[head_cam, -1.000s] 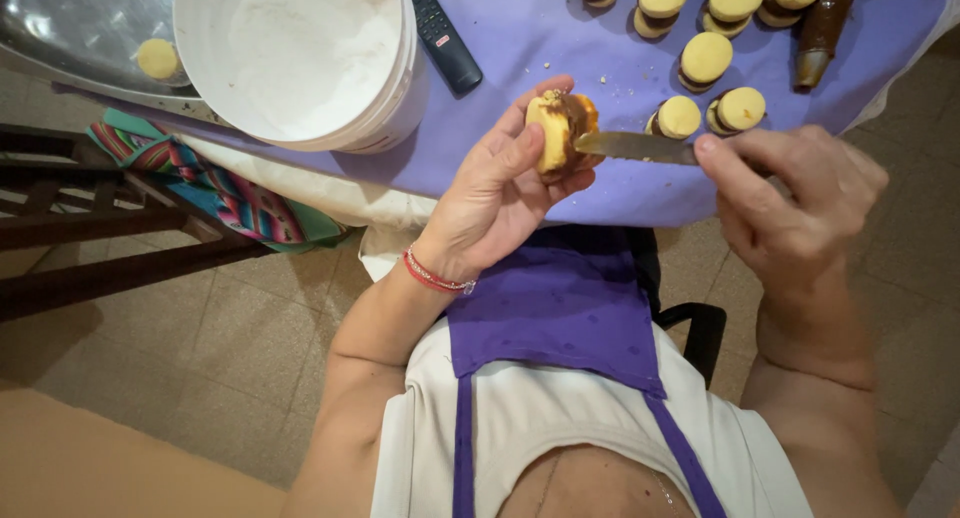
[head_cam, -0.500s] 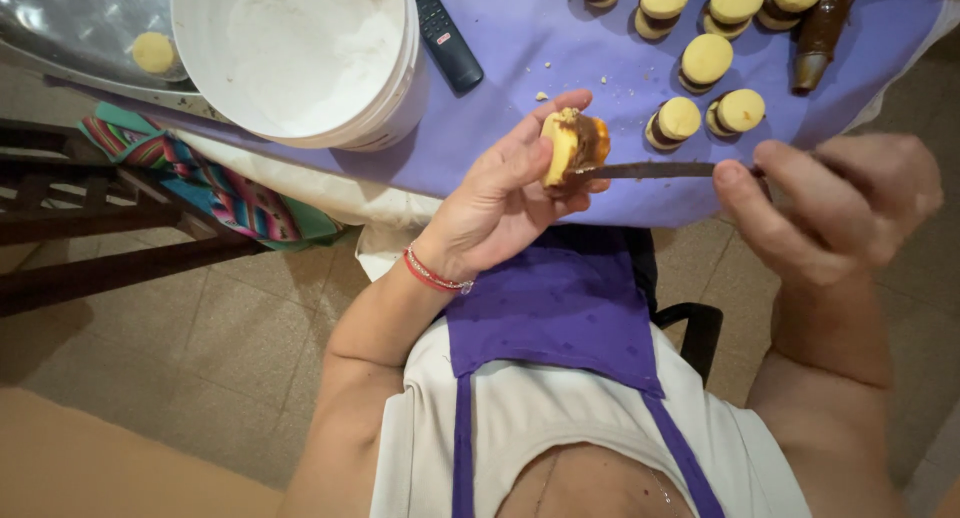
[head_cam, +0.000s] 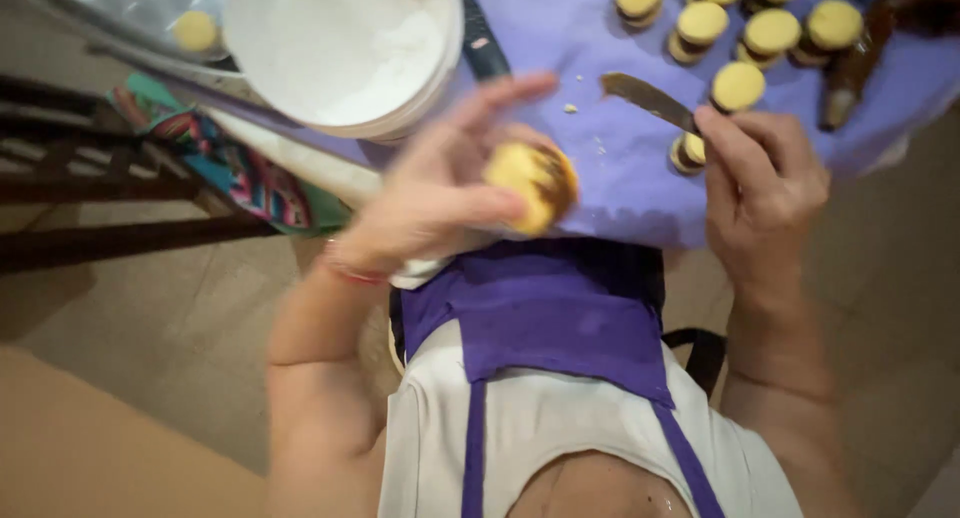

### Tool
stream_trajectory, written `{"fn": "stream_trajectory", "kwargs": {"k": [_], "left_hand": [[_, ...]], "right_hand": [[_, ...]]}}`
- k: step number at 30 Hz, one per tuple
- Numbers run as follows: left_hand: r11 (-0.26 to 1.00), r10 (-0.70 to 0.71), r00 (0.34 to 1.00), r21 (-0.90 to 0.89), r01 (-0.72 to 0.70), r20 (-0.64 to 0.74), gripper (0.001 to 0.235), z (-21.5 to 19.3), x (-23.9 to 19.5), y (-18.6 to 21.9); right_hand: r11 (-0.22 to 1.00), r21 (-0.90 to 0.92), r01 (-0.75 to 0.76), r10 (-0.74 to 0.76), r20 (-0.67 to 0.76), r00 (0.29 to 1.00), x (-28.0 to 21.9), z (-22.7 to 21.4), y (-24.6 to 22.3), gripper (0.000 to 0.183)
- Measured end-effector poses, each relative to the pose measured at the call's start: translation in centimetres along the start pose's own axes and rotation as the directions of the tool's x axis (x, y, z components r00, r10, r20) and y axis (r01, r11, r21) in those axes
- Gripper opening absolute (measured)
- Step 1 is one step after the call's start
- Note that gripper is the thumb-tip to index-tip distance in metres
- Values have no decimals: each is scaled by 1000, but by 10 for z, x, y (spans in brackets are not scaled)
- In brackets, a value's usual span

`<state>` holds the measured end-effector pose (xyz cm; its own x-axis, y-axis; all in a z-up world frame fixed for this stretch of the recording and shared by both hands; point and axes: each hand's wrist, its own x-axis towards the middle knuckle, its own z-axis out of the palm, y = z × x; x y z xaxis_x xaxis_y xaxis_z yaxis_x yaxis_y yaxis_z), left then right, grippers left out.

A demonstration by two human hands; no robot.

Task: Assembling alfajores by spreading filling on cookies and coating them in shredded coconut.

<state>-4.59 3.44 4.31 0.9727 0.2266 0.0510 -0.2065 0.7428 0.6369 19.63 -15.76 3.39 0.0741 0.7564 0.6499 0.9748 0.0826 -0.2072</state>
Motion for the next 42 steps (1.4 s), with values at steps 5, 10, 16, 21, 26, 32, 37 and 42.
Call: {"fn": "stream_trajectory", "kwargs": {"k": [5, 10, 16, 21, 26, 32, 37, 42], "left_hand": [[281, 444, 889, 959, -18, -114, 61, 2, -37, 105], [-378, 386, 921, 902, 210, -53, 47, -114, -24, 118], [-679, 40, 967, 703, 210, -250, 43, -126, 6, 104], [-709, -52, 982, 700, 91, -181, 47, -121, 9, 98], [-596, 9, 994, 797, 95, -112, 52, -118, 18, 96], [-676, -58, 966, 722, 148, -252, 53, -107, 18, 106], [-793, -127, 877, 579, 191, -464, 37, -110, 17, 112], [-667, -145, 920, 723, 180, -363, 49, -111, 17, 110]], "right_hand": [[928, 242, -284, 298, -22, 954, -35, 50, 3, 17], [897, 316, -310, 338, -36, 940, -39, 84, -3, 14], [896, 281, -345, 377, -69, 924, -47, 112, -4, 18], [898, 284, -337, 378, -106, 920, -51, 120, -3, 19], [880, 342, -329, 378, -87, 922, -48, 125, -6, 21], [875, 353, -331, 375, -62, 925, -50, 125, -5, 23], [878, 350, -326, 368, -56, 928, -51, 126, -4, 23], [881, 344, -324, 367, -66, 928, -51, 126, -4, 22]]}}
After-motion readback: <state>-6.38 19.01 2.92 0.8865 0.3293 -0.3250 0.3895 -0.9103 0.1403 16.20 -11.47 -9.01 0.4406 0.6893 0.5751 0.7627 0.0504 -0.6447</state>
